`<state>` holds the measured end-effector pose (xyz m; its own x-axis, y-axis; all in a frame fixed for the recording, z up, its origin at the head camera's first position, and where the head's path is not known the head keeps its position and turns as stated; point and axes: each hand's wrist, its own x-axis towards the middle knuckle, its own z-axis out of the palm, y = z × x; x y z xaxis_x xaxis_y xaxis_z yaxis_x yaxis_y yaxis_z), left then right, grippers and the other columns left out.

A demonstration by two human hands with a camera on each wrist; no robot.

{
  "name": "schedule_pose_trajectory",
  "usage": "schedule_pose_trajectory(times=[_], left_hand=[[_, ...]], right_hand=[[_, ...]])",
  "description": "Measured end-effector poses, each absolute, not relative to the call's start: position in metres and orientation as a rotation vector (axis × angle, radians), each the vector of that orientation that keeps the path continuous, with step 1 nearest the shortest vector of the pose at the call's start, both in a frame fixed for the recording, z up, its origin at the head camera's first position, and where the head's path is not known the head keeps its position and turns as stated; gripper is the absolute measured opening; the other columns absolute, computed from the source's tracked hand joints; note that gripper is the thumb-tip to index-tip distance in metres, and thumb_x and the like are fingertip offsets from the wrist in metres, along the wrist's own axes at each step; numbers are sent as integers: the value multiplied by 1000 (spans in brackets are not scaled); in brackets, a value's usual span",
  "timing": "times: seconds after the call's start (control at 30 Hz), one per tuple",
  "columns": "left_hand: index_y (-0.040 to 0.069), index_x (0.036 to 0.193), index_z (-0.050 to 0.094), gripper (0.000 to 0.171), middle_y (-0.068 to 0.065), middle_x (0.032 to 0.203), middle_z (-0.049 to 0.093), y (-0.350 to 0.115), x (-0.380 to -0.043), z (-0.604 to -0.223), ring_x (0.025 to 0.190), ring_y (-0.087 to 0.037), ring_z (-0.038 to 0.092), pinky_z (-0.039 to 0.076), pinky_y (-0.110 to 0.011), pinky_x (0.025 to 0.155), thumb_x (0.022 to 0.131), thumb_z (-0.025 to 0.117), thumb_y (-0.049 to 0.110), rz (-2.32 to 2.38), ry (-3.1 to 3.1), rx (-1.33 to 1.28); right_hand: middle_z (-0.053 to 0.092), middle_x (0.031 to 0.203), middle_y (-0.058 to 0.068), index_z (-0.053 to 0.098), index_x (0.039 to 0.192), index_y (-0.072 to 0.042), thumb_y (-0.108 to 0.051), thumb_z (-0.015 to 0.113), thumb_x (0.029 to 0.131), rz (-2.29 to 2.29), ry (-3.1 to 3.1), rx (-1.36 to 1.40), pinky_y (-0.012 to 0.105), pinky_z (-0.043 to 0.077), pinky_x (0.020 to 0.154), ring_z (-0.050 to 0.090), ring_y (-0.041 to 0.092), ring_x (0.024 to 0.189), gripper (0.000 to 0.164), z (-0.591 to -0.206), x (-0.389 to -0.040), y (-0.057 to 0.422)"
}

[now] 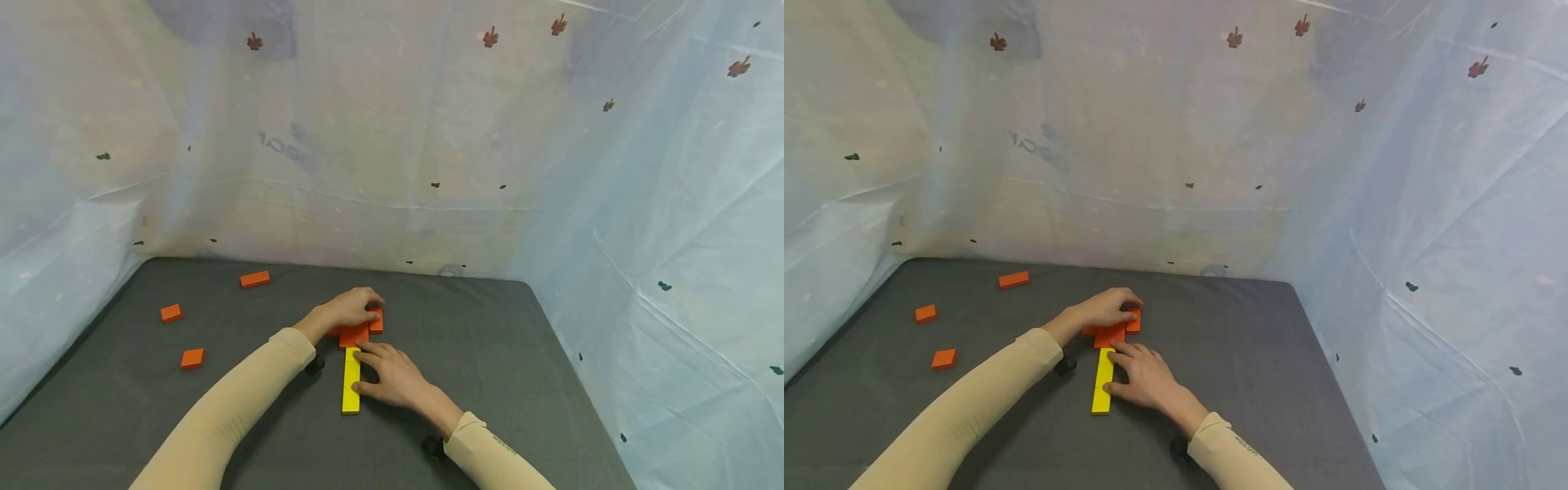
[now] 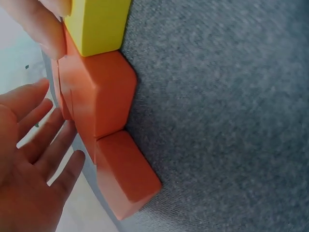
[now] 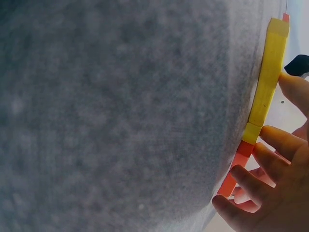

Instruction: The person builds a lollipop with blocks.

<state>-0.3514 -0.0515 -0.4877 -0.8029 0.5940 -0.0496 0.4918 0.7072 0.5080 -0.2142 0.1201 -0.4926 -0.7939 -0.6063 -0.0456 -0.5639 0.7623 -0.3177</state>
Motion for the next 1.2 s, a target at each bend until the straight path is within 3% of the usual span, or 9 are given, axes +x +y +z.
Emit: schedule_pose_trajectory(times=[1.2], left_hand=[[15,137,69,36,-9,144,60,-53,-341,-489,135,-31,52,46,-48,110,102,70,22,690,2692,852]], right_hand=[[40,165,0,52,155,-20,-50,67,100,-424,2814,-922,58,38,117,39,28,150,64,-493,-213,120]])
